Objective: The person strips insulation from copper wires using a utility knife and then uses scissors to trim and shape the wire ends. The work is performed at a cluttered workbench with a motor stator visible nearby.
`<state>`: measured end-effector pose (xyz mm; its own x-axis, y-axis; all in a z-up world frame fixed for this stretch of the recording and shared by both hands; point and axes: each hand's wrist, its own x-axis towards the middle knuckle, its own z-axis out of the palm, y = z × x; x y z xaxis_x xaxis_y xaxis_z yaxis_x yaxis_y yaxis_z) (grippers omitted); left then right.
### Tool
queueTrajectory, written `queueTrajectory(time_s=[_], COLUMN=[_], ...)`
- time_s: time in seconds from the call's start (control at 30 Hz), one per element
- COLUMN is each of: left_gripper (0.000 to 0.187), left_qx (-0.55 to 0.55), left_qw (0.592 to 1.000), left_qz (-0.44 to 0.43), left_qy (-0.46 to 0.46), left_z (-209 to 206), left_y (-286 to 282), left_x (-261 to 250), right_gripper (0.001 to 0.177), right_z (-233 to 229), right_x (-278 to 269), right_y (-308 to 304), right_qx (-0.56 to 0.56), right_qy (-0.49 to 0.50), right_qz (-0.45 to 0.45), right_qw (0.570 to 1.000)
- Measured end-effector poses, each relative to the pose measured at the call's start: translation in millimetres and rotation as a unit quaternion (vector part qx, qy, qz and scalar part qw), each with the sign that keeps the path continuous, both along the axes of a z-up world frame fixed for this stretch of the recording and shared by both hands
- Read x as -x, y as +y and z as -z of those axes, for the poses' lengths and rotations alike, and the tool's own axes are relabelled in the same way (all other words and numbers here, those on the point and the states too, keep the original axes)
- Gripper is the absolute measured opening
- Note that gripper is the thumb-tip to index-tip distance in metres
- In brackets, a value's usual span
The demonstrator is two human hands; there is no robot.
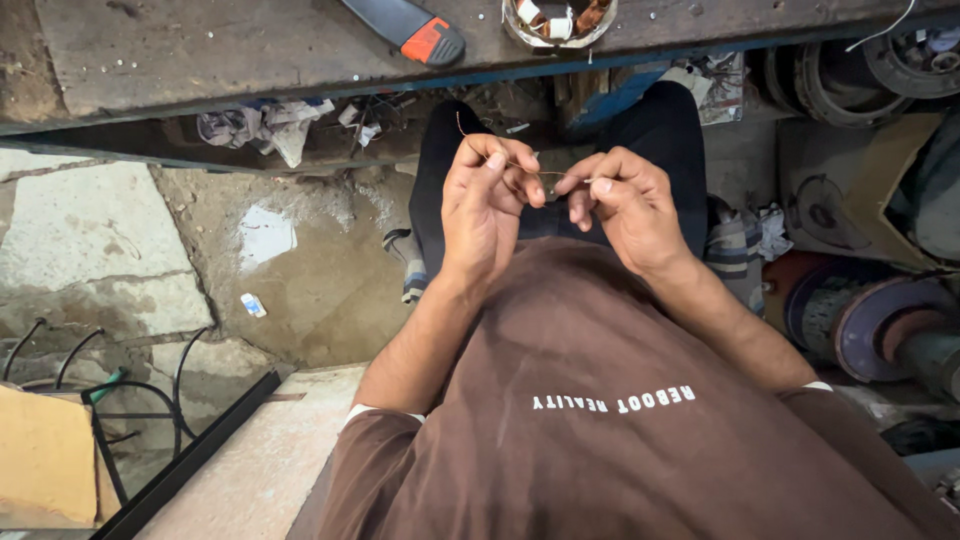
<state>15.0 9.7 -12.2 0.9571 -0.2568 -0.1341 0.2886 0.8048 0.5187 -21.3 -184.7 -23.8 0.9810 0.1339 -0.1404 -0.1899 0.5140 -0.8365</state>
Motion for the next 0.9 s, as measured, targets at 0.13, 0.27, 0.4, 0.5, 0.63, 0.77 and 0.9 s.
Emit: queueTrajectory(time_s=[0.13, 0.27, 0.4, 0.5, 0.63, 0.77, 0.9], left_gripper=[0.006, 0.006, 0.005, 0.010, 0.040, 0.039, 0.030], left_qx=[-0.008, -0.038, -0.092, -0.124, -0.334, -0.542, -0.497], left_qw=[0.998, 0.995, 0.989, 0.981, 0.897, 0.773, 0.817], left_qz=[-0.052, -0.081, -0.115, -0.143, -0.287, -0.227, -0.011], left_qy=[-0.029, -0.053, -0.013, 0.040, -0.052, -0.239, -0.292], left_z=[-4.5, -1.3, 11.5, 16.2, 3.8, -23.8, -32.6], left_y=[10.5, 25.1, 28.7, 28.7, 29.2, 34.5, 16.3], left_x=[-4.1, -4.4, -5.6, -7.7, -1.5, 12.1, 12.2], right_gripper=[0.014, 0.012, 0.011, 0.012, 0.013, 0.012, 0.010], right_z=[1.9, 1.4, -1.8, -6.3, -10.6, -14.8, -22.1], right_x=[-1.4, -2.2, 0.4, 2.1, 3.5, 3.7, 1.8], right_y=[2.4, 0.9, 0.4, -0.5, -0.9, 0.7, 6.6], right_qx=[0.156, 0.118, 0.070, 0.063, 0.081, 0.154, 0.308], right_qy=[-0.055, -0.040, -0.034, -0.036, -0.045, -0.077, -0.143], right_qz=[0.028, 0.030, 0.018, 0.011, 0.006, -0.008, -0.034], right_qw=[0.986, 0.992, 0.997, 0.997, 0.996, 0.985, 0.940])
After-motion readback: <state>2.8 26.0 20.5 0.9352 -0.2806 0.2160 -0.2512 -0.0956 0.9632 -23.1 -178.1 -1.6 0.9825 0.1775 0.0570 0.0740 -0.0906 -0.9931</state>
